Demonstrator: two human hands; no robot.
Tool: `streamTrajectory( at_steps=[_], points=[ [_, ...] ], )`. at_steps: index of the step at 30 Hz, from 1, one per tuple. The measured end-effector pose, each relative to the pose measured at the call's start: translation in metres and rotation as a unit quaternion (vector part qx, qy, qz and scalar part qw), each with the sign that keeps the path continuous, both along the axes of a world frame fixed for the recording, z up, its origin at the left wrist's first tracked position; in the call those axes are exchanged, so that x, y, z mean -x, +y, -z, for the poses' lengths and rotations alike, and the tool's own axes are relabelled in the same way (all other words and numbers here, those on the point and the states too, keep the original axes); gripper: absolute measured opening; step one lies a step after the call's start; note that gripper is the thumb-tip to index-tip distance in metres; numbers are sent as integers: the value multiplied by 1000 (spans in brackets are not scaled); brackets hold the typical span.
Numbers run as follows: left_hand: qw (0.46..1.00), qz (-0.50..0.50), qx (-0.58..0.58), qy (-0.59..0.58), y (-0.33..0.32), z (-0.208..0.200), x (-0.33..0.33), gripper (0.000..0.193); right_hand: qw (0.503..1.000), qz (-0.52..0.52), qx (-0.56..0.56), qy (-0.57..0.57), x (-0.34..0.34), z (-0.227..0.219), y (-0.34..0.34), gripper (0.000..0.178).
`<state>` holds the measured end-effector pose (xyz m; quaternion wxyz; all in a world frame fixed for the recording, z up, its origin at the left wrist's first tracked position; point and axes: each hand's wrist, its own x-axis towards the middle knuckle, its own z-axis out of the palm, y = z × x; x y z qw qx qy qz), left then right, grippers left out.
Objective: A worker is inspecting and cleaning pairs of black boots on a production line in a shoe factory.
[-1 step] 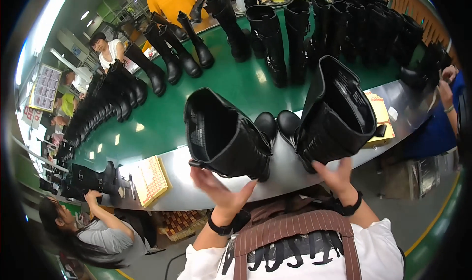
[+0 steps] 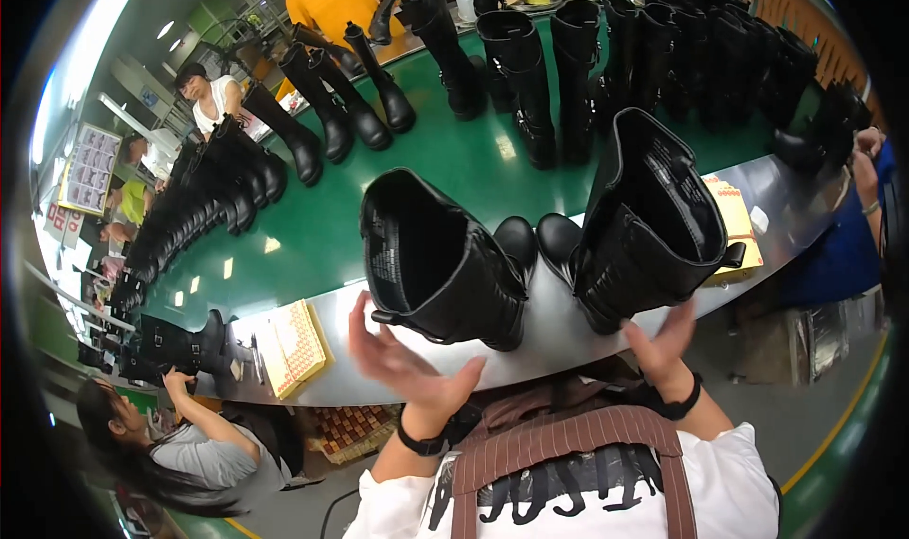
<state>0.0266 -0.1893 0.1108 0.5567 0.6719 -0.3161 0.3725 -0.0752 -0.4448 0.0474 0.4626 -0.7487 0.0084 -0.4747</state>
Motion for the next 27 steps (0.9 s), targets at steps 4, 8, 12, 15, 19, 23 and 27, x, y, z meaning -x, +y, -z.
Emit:
streamTrajectory(
  at_steps=[4,8,12,15,19,23,27],
  points=[
    [983,-55,-173,-39,19,-73,4,89,955,-274,117,-15,13,-41,-1,50],
    [912,40,-405,57,13,-122,12,38,900,-420,-31,116,-8,-64,26,39],
    [853,130,-506,4,25,-144,35,32,917,-354,-73,170,-49,-77,52,61],
    [836,193,-514,4,45,-137,55,36,921,-307,63,230,-73,-83,69,54],
    [839,203,-506,10,67,-130,67,41,885,-369,-51,279,-91,-80,75,35],
    [883,132,-451,-15,64,-141,70,40,893,-412,-40,177,-98,-70,83,36],
    [937,-177,-300,-33,30,-101,45,46,900,-386,9,201,-101,-54,91,40]
  ],
)
